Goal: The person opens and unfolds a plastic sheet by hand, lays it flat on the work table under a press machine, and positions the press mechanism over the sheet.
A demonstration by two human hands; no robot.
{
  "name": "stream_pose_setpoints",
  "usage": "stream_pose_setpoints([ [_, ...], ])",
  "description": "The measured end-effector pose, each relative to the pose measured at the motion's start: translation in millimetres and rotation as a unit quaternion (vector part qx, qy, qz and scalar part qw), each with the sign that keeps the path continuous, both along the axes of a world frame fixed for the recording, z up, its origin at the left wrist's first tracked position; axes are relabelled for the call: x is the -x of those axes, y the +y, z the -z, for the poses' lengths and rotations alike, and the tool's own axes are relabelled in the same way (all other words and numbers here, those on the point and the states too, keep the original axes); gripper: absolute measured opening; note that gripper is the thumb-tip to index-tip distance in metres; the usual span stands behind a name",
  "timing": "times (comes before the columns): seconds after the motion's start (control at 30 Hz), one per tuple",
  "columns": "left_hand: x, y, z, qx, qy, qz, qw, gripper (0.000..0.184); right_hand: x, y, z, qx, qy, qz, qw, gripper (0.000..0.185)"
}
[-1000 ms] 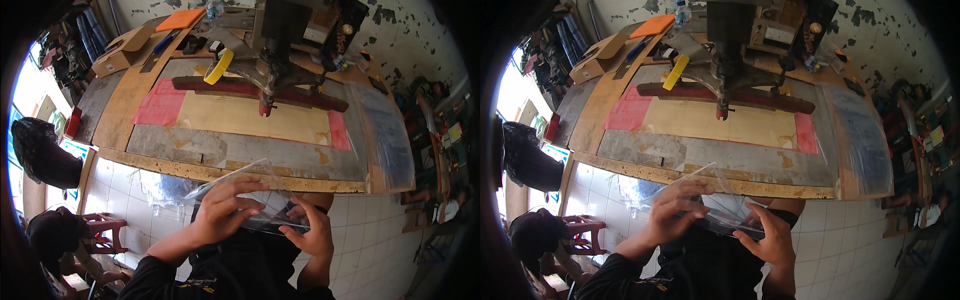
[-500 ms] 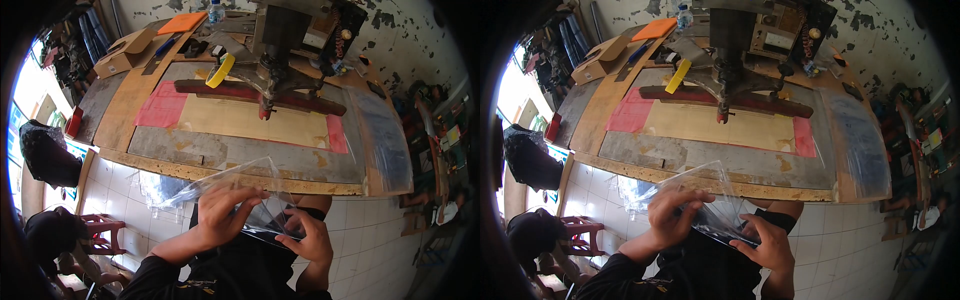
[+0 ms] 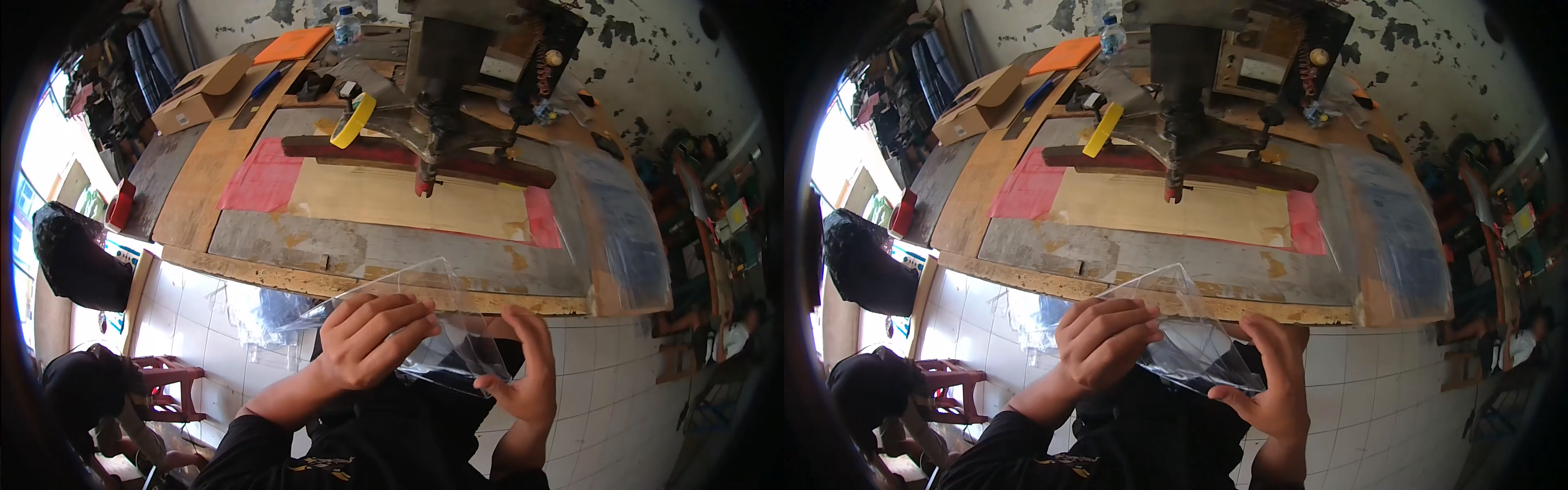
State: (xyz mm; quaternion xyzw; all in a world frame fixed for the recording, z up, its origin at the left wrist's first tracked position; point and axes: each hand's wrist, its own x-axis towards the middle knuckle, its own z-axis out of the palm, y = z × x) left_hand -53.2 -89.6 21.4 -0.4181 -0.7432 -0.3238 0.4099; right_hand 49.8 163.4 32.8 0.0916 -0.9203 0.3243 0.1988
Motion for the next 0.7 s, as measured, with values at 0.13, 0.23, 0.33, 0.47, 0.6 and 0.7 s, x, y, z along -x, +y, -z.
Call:
stream_pose_setpoints([
  [0.13,-3,6,-4,0.026,0.010,0.048,0.998,0.025,25,-14,-19,0.056,0.114,-0.062,0.990,0.065],
  [0.23,-3,7,-4,0.032,0.010,0.073,0.997,0.026,44,-21,-33,0.054,0.080,-0.187,0.978,0.051],
  [0.33,-2,4,-7,0.032,-0.014,0.103,0.994,0.028,50,-14,-34,0.049,0.068,-0.232,0.969,0.047],
  [0.47,-5,1,-10,0.061,-0.055,0.116,0.990,0.030,50,-17,-34,0.042,0.079,-0.219,0.972,0.040],
  [0.6,-4,5,-4,0.085,-0.076,0.095,0.989,0.030,48,-20,-29,0.037,0.098,-0.166,0.980,0.032],
  [0.7,-2,11,-3,0.036,-0.081,0.113,0.990,0.029,47,-20,-27,0.047,0.098,-0.150,0.983,0.030],
])
